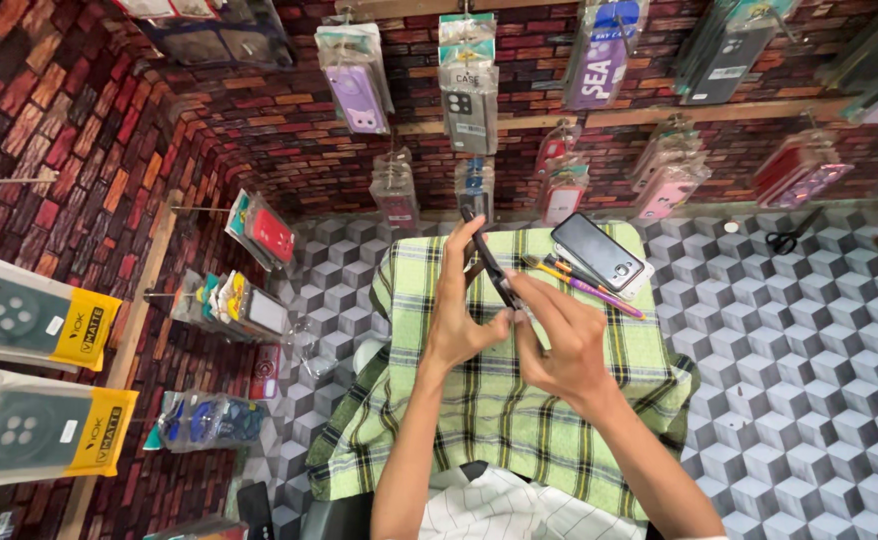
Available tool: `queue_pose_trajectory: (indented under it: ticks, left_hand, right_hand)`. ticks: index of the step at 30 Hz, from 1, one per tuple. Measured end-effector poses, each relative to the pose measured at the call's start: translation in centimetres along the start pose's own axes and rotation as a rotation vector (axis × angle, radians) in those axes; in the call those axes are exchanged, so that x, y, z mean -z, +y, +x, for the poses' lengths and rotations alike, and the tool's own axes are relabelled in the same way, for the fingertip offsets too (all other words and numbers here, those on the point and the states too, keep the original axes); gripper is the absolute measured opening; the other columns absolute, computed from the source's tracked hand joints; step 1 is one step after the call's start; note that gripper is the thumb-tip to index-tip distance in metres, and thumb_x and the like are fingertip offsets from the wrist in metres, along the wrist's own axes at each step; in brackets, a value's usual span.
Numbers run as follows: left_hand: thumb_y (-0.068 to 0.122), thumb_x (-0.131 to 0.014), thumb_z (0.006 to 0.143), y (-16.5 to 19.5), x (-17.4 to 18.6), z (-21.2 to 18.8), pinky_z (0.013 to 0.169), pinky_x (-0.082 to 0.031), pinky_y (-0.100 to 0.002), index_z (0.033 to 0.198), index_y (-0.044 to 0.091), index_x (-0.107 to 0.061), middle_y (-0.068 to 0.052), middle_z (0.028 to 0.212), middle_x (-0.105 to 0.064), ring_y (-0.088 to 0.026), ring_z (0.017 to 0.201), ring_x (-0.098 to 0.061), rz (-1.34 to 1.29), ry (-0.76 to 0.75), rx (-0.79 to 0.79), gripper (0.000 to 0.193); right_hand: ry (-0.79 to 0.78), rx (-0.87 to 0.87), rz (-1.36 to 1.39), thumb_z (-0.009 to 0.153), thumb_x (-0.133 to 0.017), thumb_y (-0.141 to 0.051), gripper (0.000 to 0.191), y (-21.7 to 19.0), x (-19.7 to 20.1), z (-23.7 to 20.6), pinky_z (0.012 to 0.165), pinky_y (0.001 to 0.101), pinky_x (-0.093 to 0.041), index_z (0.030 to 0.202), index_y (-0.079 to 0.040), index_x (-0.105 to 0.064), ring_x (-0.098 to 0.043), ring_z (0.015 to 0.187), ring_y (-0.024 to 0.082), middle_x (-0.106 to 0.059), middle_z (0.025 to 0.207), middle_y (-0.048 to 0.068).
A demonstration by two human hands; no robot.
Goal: The person disassembles a tablet by removing the back cover and unscrewing internal components. They use a screwdriver to remove screws and carefully separate the back panel to expose the battery and circuitry.
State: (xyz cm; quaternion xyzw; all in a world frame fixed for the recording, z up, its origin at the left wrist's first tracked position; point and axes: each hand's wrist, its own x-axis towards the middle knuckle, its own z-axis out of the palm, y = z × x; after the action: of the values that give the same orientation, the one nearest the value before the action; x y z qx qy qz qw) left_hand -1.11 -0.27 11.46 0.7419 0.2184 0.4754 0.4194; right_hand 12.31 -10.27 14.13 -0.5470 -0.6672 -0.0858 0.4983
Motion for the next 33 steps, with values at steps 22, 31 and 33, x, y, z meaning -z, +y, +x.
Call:
queue_pose_trajectory:
  ticks: [22,31,33]
  left_hand:
    - [0.021,-0.088,0.064,-0.3,0.3,-1.4,0.130,-0.033,-0.048,0.159,0.012,-0.037,-0.028,0.170,-0.027,-0.042,0.158,-0.036,0.028,-0.078,-0.082,0.108]
    - [0.018,-0.090,0.067,-2.2,0.4,-1.8,0.132,-0.036,-0.047,0.157,0.016,-0.040,-0.025,0.169,-0.030,-0.040,0.157,-0.040,-0.032,-0.087,-0.142,0.103]
    - [0.016,-0.090,0.063,-2.7,0.5,-2.1,0.134,-0.034,-0.048,0.160,0.016,-0.039,-0.023,0.166,-0.035,-0.038,0.155,-0.040,-0.017,-0.106,-0.162,0.109]
  right_hand:
    - [0.069,0.212,-0.244,0.080,-0.075,0.008,0.040,-1.5,0.6,-0.2,0.064,0.0318,-0.056,0.119,0.005,-0.069,-0.072,0.074,0.021,-0.074,0.107,0.015]
    - [-0.050,0.121,-0.073,0.074,-0.077,0.002,0.043,-2.4,1.3,0.6,0.071,0.0352,-0.057,0.117,-0.001,-0.073,-0.072,0.085,0.025,-0.072,0.118,0.014]
    - [-0.133,0.088,0.013,0.069,-0.073,-0.002,0.049,-2.0,1.7,1.2,0.084,0.0428,-0.058,0.118,-0.001,-0.072,-0.071,0.103,0.034,-0.068,0.130,0.019]
